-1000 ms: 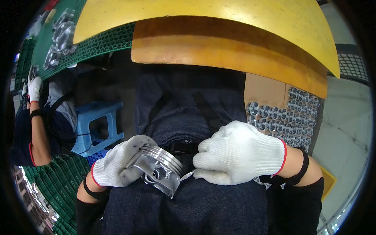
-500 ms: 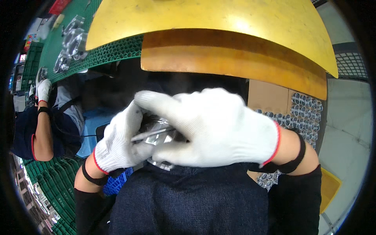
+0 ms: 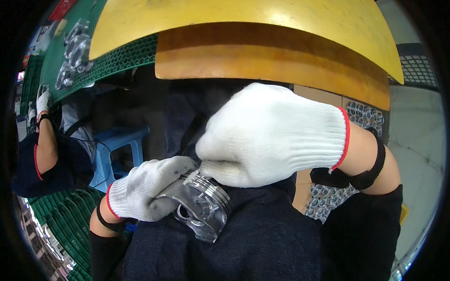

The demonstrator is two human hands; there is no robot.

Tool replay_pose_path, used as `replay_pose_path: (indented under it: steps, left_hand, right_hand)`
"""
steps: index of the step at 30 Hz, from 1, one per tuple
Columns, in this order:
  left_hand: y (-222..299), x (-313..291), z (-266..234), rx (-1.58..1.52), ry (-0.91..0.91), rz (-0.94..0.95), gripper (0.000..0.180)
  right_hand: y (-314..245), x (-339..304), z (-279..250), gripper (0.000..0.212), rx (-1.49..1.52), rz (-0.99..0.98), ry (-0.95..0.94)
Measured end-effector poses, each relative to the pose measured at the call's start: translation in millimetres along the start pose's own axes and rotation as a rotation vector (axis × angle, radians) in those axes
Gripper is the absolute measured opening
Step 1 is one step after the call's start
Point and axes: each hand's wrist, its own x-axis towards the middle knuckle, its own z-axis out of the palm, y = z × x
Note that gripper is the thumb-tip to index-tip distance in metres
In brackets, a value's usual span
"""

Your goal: Manually installing or adjusting piston rings on a metal engine piston at an assembly station.

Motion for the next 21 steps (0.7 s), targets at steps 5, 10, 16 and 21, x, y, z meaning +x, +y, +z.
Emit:
replay_pose_path:
  steps: [5,10,16,21]
  left_hand:
    - [-7.0,-4.9,5.4,-0.025,-0.002,-0.005,0.055]
    - [-19.7,-15.2,11.5,-0.090,0.023,-0.052,0.056]
    - [-24.1,-16.2,16.7,-0.130,0.017,-0.071,0.058]
    - [-24.9,-15.9,17.9,-0.225,0.049,-0.116,0.056]
  right_hand:
    - [-3.3,-16.5,11.0,0.028,0.000,-0.023,0.029]
    - [-13.2,-35.5,19.7,0.028,0.013,-0.023,-0.041]
    - [-9.6,-45.8,45.8,0.026,0.210,0.047,-0.032]
    - [-10.0,-46.4,51.6,0.014,0.269,0.068,0.017]
